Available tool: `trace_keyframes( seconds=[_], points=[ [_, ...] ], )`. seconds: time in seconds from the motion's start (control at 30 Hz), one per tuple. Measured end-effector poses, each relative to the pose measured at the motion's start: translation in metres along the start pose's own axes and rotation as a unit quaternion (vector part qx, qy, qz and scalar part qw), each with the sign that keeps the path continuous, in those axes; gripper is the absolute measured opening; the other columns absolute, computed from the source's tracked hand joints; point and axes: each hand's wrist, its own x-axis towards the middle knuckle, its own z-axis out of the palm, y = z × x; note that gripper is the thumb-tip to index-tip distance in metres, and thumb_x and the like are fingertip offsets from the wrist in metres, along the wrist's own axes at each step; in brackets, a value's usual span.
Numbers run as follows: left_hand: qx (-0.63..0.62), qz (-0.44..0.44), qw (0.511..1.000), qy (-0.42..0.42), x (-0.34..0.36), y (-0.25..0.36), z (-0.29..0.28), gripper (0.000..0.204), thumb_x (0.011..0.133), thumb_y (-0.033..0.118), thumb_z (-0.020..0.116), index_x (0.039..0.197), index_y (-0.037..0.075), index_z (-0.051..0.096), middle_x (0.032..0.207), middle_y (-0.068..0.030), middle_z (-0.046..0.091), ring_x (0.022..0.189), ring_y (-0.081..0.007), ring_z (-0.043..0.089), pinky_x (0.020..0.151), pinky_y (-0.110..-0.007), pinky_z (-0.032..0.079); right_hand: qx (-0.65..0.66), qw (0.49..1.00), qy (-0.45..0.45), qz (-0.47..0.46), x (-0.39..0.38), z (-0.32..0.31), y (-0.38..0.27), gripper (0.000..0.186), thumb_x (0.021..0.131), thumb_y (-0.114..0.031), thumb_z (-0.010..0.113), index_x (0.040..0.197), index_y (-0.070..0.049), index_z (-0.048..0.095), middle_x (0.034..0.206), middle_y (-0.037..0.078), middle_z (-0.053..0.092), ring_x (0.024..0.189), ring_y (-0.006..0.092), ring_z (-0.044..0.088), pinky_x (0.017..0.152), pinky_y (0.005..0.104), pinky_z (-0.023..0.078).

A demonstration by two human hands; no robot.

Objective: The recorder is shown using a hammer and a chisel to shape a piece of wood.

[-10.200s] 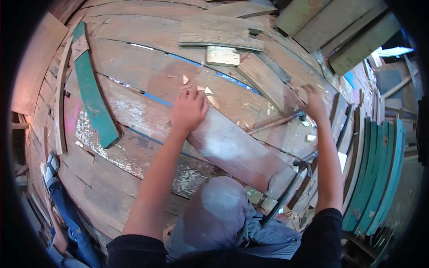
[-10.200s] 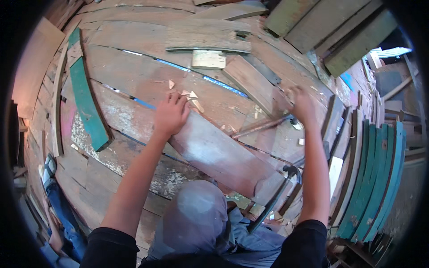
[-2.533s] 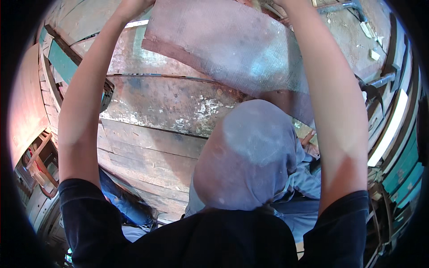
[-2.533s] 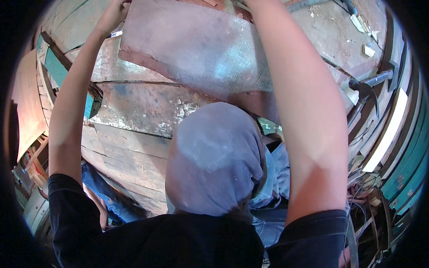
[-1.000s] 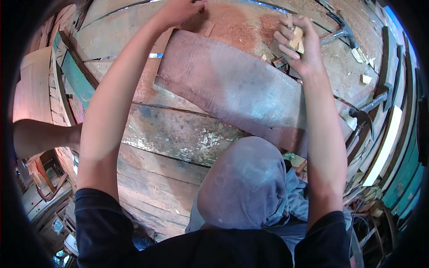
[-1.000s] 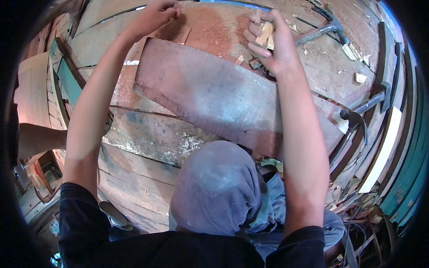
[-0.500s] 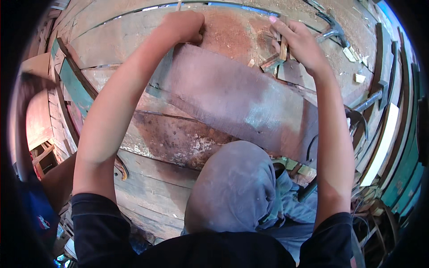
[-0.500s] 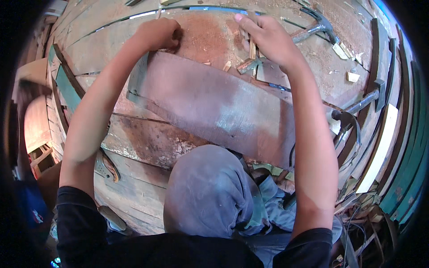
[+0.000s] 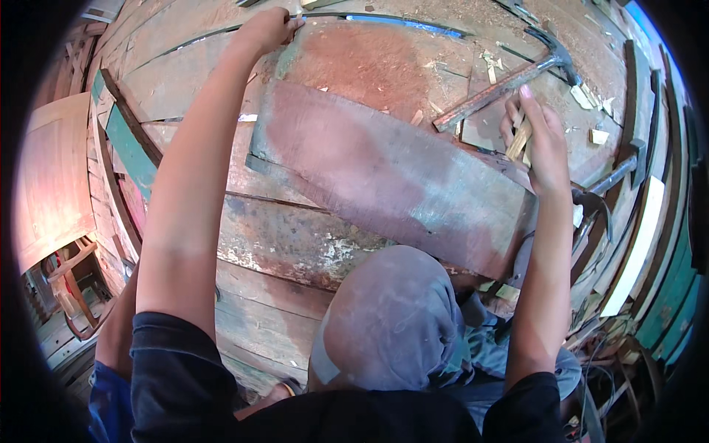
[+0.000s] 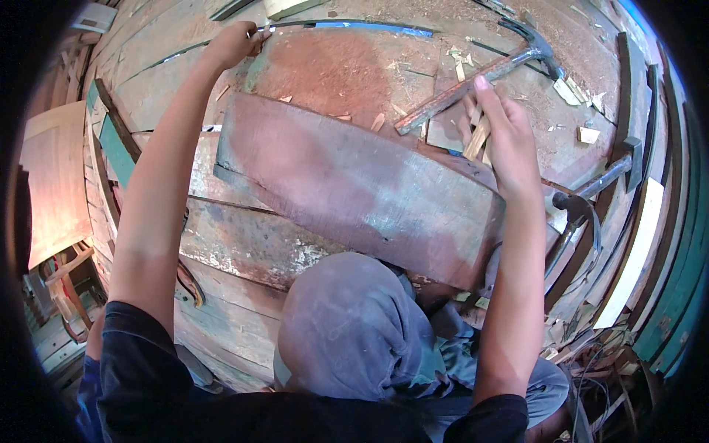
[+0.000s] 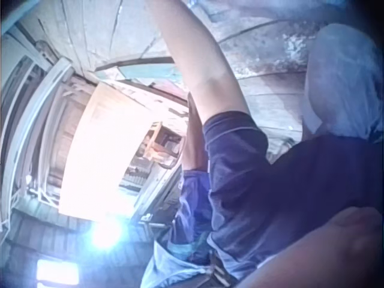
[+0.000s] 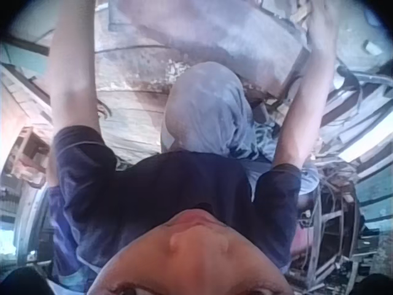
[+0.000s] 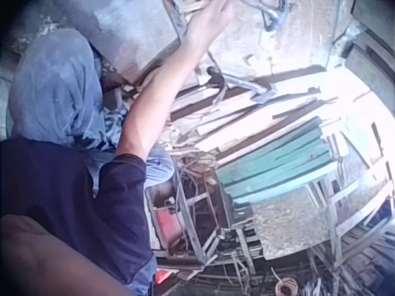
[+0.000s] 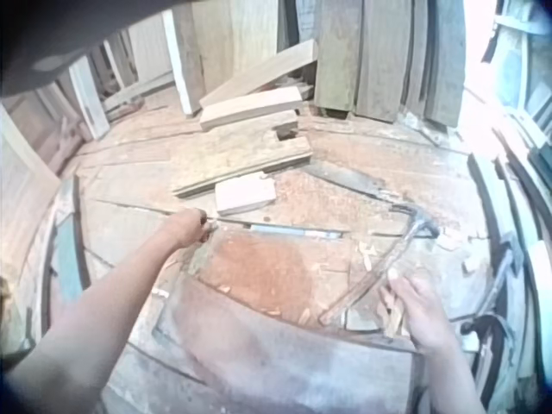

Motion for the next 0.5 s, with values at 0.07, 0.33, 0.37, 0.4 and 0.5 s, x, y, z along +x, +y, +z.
trace_keyframes(
  seconds=[0.07,0.33,0.37,0.4,0.5],
  points=[
    [0.026,-0.013,0.999,-0.016,0.008,-0.001,0.006,0.048,0.100,0.044,0.053,0.082,0.001,0.065,0.074,-0.0104,0.067,0.069,-0.0250,0.063,0.070,-0.039,0.049,0.023,0.999,0.040,0.012,-0.010,-0.002,0.004,0.042,0.102,-0.047,0.052,0.082,-0.010,0.053,0.062,0.002,0.054,0.052,0.0071,0.051,0.042,0.0230,0.036],
    [-0.199,0.037,0.979,0.037,-0.031,0.045,-0.031,0.035,0.098,0.032,0.054,0.088,-0.001,0.064,0.073,-0.0033,0.060,0.071,-0.0118,0.058,0.068,-0.032,0.049,0.349,0.937,-0.015,0.019,-0.049,0.003,-0.016,0.033,0.104,-0.039,0.047,0.083,-0.013,0.045,0.061,-0.001,0.043,0.045,0.0081,0.037,0.033,0.0216,0.026],
    [-0.289,0.074,0.953,0.045,-0.053,0.067,-0.038,0.032,0.097,0.029,0.054,0.088,0.000,0.063,0.073,-0.0015,0.058,0.072,-0.0097,0.057,0.069,-0.030,0.049,0.411,0.912,-0.003,0.004,-0.053,0.012,-0.021,0.032,0.104,-0.037,0.047,0.082,-0.013,0.045,0.062,-0.001,0.042,0.048,0.0080,0.038,0.033,0.0214,0.026],
    [-0.380,0.111,0.917,0.051,-0.078,0.098,-0.039,0.029,0.096,0.026,0.055,0.088,0.000,0.061,0.074,0.0004,0.056,0.073,-0.0077,0.055,0.069,-0.027,0.049,0.468,0.884,0.012,-0.010,-0.056,0.017,-0.025,0.032,0.104,-0.036,0.047,0.082,-0.013,0.045,0.063,-0.001,0.041,0.052,0.0078,0.040,0.034,0.0212,0.027],
    [-0.323,0.239,0.913,0.067,-0.165,0.201,-0.057,0.019,0.085,0.022,0.066,0.088,0.004,0.065,0.076,-0.0066,0.063,0.067,-0.0124,0.060,0.064,-0.030,0.052,0.557,0.829,-0.011,0.035,-0.067,0.035,0.004,0.024,0.103,-0.036,0.046,0.093,-0.015,0.052,0.077,0.000,0.052,0.070,0.0103,0.051,0.042,0.0245,0.038]
  ],
)
